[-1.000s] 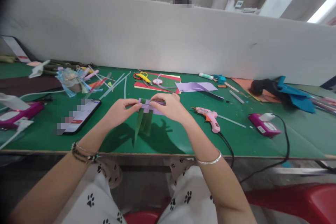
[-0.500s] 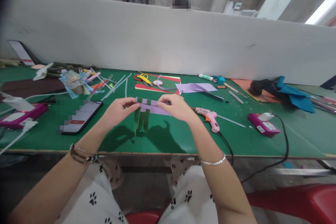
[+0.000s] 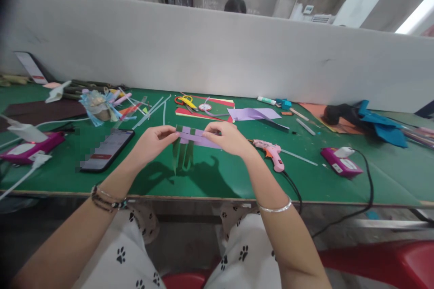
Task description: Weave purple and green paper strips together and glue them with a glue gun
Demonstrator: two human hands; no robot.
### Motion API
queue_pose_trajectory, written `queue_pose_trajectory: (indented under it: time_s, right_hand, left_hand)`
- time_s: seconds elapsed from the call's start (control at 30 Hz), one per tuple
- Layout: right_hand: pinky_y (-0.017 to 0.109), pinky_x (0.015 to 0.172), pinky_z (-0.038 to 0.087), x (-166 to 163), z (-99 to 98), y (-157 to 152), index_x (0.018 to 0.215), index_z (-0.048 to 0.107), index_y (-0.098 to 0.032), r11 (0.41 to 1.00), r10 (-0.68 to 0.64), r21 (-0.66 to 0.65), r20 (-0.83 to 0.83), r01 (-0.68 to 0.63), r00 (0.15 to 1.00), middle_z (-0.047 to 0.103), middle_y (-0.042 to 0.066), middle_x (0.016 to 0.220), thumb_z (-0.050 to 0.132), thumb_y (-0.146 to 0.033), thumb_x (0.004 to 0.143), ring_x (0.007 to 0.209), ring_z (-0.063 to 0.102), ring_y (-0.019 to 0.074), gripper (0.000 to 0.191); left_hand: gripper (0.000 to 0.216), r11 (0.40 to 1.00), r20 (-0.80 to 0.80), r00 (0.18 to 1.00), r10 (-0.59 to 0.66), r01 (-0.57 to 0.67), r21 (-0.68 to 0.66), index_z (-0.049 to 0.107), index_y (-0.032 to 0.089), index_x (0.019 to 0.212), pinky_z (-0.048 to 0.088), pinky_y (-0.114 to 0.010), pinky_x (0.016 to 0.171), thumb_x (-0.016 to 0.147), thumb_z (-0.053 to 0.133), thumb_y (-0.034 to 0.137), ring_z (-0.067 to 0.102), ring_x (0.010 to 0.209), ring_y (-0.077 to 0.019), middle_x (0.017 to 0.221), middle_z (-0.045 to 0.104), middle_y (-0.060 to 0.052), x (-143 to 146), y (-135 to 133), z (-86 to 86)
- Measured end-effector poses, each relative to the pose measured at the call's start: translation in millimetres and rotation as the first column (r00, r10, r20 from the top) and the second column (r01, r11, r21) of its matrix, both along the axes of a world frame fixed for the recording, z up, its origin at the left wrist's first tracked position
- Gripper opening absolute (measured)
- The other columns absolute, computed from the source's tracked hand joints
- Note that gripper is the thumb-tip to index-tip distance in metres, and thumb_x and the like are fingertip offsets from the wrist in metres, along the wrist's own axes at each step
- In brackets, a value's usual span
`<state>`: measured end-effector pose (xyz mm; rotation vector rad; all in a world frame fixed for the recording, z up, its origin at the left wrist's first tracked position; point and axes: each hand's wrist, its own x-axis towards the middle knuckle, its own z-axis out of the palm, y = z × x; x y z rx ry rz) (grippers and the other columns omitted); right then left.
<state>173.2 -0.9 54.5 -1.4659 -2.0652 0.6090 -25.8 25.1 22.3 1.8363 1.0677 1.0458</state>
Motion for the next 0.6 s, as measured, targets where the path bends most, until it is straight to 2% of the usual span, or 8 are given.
queue_pose_trajectory:
  time_s: [0.1,0.27,0.47,0.6]
  right_hand:
    - [0.025,0.057,0.031,-0.2,-0.1,-0.7,0.068,0.054,-0.017,1.0,0.0,-0.004,0.004,0.0,1.0,0.052,-0.001,0.064,0.046,-0.038,0.076,0.058,0.042,0.0098,0.024]
    - [0.024,0.058,0.032,-1.6,2.0,-3.1,0.084,0.059,-0.017,0.998,0.059,-0.04,0.016,-0.058,0.998,0.057,0.001,0.075,0.049,-0.04,0.076,0.064,0.045,0.0108,0.027]
    - [0.024,0.051,0.025,-3.2,9.0,-3.3,0.068,0.056,-0.016,0.993,0.083,-0.096,0.1,-0.073,0.992,0.044,-0.004,0.059,0.05,-0.034,0.074,0.051,0.033,0.0067,0.02]
    - [0.023,0.049,0.024,-1.1,18.5,-5.4,0.07,0.057,-0.016,0.988,0.104,-0.119,0.076,-0.095,0.992,0.039,-0.006,0.056,0.05,-0.037,0.075,0.05,0.032,0.0063,0.022]
  left_hand:
    - [0.024,1.0,0.02,1.0,0.009,-0.009,-0.015,0.058,0.016,0.065,0.041,-0.023,0.058,0.065,0.054,0.039,0.05,0.059,-0.0131,0.062,0.058,0.001,-0.3,-0.8,0.0]
    - [0.023,0.999,0.063,0.998,0.015,-0.012,-0.036,0.059,0.016,0.066,0.041,-0.023,0.058,0.064,0.055,0.039,0.051,0.06,-0.0135,0.063,0.059,0.001,-0.9,-0.9,-0.9]
    - [0.024,0.996,0.083,0.996,0.028,-0.021,-0.084,0.059,0.016,0.066,0.04,-0.023,0.058,0.062,0.056,0.04,0.05,0.061,-0.0135,0.064,0.058,0.001,-1.5,-1.9,1.0]
    - [0.027,0.992,0.128,0.992,0.01,0.006,-0.123,0.059,0.016,0.075,0.04,-0.023,0.058,0.062,0.058,0.039,0.051,0.061,-0.0127,0.065,0.058,0.001,-3.5,-6.8,6.9]
